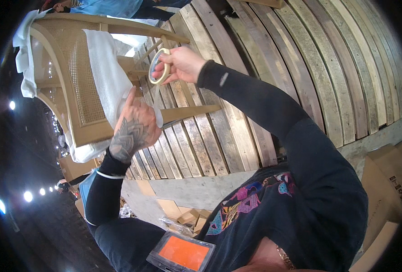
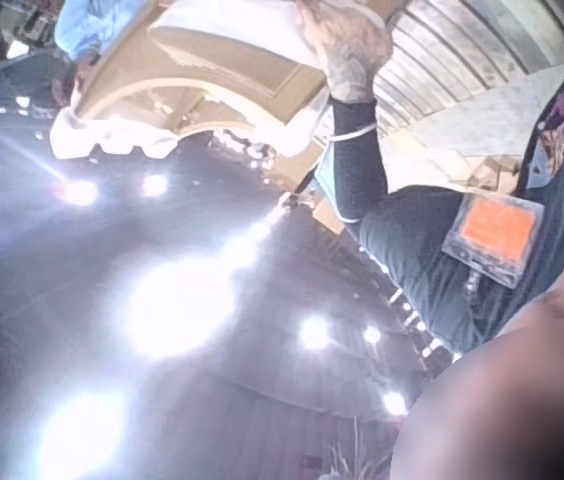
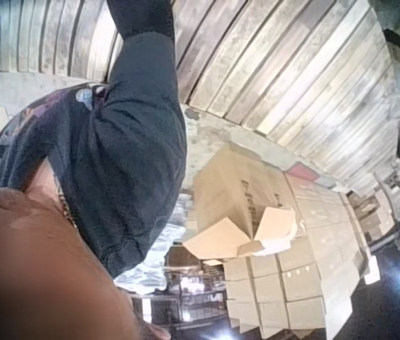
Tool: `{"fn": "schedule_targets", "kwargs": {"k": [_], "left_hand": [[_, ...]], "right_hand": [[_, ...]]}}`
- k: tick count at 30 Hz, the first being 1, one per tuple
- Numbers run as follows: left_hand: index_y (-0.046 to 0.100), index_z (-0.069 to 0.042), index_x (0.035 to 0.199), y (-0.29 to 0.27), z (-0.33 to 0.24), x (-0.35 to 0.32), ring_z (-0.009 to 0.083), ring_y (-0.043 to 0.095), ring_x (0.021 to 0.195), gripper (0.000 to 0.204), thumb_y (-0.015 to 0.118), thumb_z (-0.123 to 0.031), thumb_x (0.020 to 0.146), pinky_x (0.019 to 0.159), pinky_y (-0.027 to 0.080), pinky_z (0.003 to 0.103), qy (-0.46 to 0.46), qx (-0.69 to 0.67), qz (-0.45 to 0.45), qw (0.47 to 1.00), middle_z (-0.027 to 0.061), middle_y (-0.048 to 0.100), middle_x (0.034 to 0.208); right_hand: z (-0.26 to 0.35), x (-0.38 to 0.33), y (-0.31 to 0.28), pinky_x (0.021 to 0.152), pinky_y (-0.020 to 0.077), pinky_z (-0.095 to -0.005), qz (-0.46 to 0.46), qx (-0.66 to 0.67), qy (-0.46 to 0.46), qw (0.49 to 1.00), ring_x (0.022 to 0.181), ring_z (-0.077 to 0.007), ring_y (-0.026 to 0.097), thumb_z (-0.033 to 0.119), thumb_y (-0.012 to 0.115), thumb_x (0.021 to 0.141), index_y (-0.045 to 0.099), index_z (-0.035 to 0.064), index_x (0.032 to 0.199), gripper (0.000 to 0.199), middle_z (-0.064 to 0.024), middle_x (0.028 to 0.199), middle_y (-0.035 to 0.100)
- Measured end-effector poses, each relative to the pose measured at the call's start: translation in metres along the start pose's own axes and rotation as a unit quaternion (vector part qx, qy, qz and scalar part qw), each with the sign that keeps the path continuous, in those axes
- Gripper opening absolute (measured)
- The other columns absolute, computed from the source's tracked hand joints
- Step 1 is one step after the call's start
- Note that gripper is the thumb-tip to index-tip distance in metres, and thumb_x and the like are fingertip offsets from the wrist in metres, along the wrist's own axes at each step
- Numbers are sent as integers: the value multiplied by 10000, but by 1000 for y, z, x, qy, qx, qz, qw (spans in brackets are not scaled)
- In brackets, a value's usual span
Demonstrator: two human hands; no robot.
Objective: The person wraps a white upholstered chair with bubble wrap and secures it using clear packing tape. They repeatedly fold the wrap around the chair and apply tape to hold it in place.
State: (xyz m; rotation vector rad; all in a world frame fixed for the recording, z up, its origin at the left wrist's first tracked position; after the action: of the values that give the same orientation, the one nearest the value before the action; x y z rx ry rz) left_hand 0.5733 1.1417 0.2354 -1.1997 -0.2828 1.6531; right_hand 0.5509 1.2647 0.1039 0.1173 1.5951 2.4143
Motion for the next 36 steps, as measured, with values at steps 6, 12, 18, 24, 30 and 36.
{"fn": "schedule_targets", "kwargs": {"k": [6,12,18,24,30,36], "left_hand": [[645,41,806,8,3,1,308,639,755,282,632,-226,716,1205,201,521,-12,-10,59,998,149,589,684],[597,47,971,26,7,-2,301,611,932,338,660,-213,764,1177,263,498,17,103,66,992,135,589,842],[602,6,961,38,10,-5,283,564,997,204,601,-120,800,1135,301,495,-25,74,25,997,124,569,915],[630,-27,885,25,13,-4,284,568,885,187,635,-147,742,910,418,443,-21,-70,-80,994,112,559,849],[636,-9,975,-19,-28,-26,288,608,1015,396,817,-253,720,1103,380,511,-30,-114,-197,973,120,627,996],[628,-42,966,34,-62,-136,297,552,1132,270,758,-200,790,1046,396,534,-338,-304,-294,841,127,611,1062]], "right_hand": [[-47,90,21,760,608,-472,39,-52,77,995,919,-317,718,184,502,1031,520,-30,1165,253,-169,1012,664],[-142,147,45,705,556,-403,70,-27,158,985,785,-232,677,149,600,968,665,-4,945,168,-131,907,696],[-204,137,58,781,507,-365,322,-68,57,943,788,-190,633,231,607,957,679,29,1006,220,-79,921,689],[-220,118,48,757,520,-358,312,-149,112,932,778,-188,643,247,618,948,682,26,1011,239,-77,906,692],[-207,118,41,733,532,-351,270,-213,137,929,768,-186,653,262,628,940,685,23,1016,258,-75,890,695],[-203,126,43,709,545,-344,243,-265,150,921,758,-183,663,278,639,931,689,20,1021,278,-73,875,699]]}}
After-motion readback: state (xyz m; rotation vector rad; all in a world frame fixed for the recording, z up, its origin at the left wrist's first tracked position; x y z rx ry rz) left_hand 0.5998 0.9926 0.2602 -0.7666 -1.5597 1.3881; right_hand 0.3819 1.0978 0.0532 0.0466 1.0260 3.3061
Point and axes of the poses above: each hand's wrist, its own x-axis towards the middle knuckle, its own y-axis out of the palm, z = x × y, the point moved 6 cm from there along x, towards the middle knuckle
